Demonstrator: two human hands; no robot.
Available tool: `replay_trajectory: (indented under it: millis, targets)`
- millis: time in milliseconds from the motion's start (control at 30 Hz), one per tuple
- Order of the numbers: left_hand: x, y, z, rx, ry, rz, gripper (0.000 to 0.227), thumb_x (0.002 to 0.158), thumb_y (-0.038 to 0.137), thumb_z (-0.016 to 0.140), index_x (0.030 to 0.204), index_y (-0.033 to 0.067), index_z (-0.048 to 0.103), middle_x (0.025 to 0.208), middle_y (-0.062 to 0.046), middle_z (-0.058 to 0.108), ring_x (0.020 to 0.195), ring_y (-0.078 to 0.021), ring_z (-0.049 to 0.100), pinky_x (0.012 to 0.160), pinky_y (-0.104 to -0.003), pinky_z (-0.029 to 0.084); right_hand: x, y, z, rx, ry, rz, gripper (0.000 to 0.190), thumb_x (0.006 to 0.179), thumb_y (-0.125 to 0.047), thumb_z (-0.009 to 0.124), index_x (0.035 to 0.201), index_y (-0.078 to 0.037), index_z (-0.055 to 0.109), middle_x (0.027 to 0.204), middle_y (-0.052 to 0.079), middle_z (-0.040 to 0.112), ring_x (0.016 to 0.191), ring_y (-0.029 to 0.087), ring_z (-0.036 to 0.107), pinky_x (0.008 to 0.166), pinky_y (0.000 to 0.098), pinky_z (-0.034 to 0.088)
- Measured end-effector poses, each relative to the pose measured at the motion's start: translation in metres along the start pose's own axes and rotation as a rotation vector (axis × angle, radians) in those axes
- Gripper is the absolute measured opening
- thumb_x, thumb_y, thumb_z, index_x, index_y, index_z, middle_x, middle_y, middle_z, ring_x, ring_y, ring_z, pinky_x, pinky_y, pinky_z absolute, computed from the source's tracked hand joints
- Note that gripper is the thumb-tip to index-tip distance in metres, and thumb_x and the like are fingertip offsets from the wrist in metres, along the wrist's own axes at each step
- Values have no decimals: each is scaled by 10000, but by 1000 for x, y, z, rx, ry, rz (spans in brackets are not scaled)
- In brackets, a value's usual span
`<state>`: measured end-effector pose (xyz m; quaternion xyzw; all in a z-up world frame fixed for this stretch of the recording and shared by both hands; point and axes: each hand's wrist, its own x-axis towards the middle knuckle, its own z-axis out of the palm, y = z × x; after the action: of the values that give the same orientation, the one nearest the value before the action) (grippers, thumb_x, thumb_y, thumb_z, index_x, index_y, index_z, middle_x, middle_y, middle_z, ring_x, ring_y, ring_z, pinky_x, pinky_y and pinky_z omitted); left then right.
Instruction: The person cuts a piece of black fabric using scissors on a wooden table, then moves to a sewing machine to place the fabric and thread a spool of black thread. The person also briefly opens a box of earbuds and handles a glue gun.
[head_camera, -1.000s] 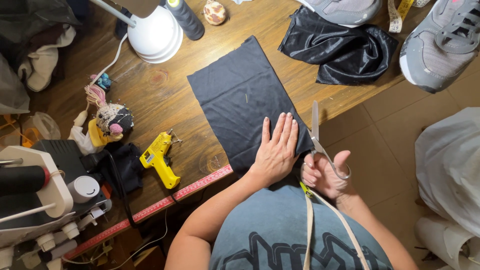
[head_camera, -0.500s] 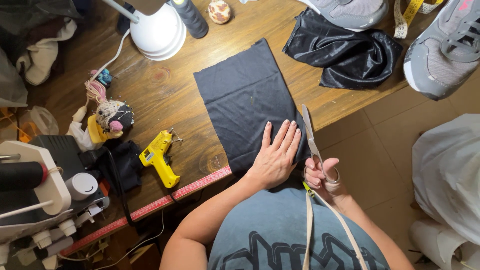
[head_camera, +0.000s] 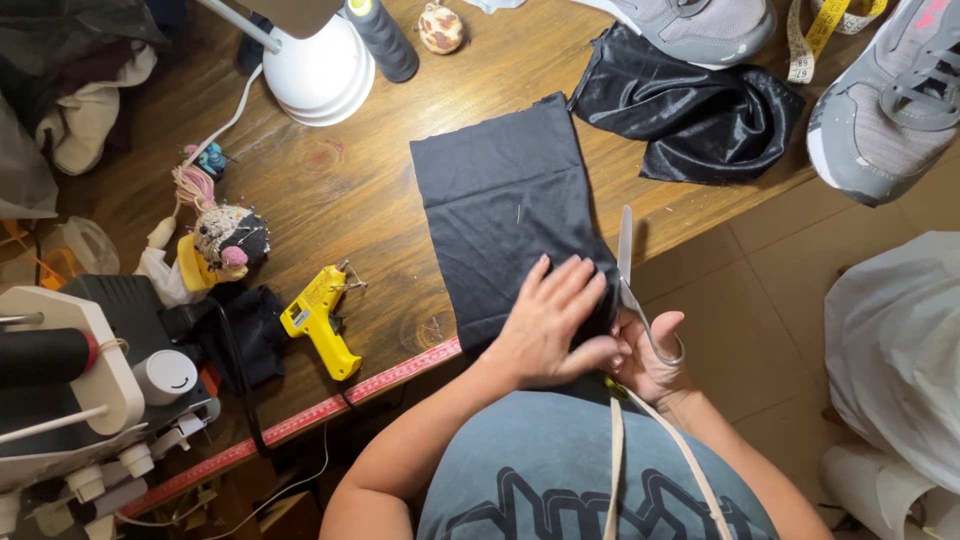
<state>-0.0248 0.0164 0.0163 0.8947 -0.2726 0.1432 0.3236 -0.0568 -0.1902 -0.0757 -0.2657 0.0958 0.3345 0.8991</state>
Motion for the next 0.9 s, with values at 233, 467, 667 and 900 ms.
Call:
replay_trajectory:
  millis: [233, 467, 667, 900]
  targets:
    - [48, -27, -12, 345, -295, -312, 860, 987, 674, 402, 1619, 99, 312, 1678, -193, 307, 1581, -404, 189, 1234, -722, 41, 0, -4, 9, -48, -76, -37, 955, 670, -1006, 448, 1022, -122, 523, 693, -42, 344, 638, 158, 508, 600, 307, 432]
    - [48, -24, -11, 366, -387, -344, 903, 978, 717, 402, 1648, 136, 233, 1709, -182, 215, 1592, -398, 116, 1217, -744, -5, 8, 13, -37, -64, -116, -63, 892, 704, -933, 527, 1036, -106, 512, 683, -63, 329, 616, 126, 509, 567, 269, 442]
    - [48, -18, -14, 364, -406, -339, 909, 970, 721, 397, 1640, 124, 248, 1700, -188, 233, 1589, -400, 123, 1218, -740, -8, -12, 11, -43, -174, -49, -62, 808, 692, -836, 641, 989, -97, 507, 600, -97, 346, 517, 78, 517, 455, 207, 452]
    - [43, -15, -7, 391, -438, -321, 923, 966, 704, 421, 1641, 105, 224, 1709, -195, 182, 1589, -412, 82, 1210, -754, -19, 22, -1, -13, -115, -164, -85, 969, 650, -981, 458, 1074, -112, 518, 710, -34, 417, 690, 158, 588, 624, 284, 491]
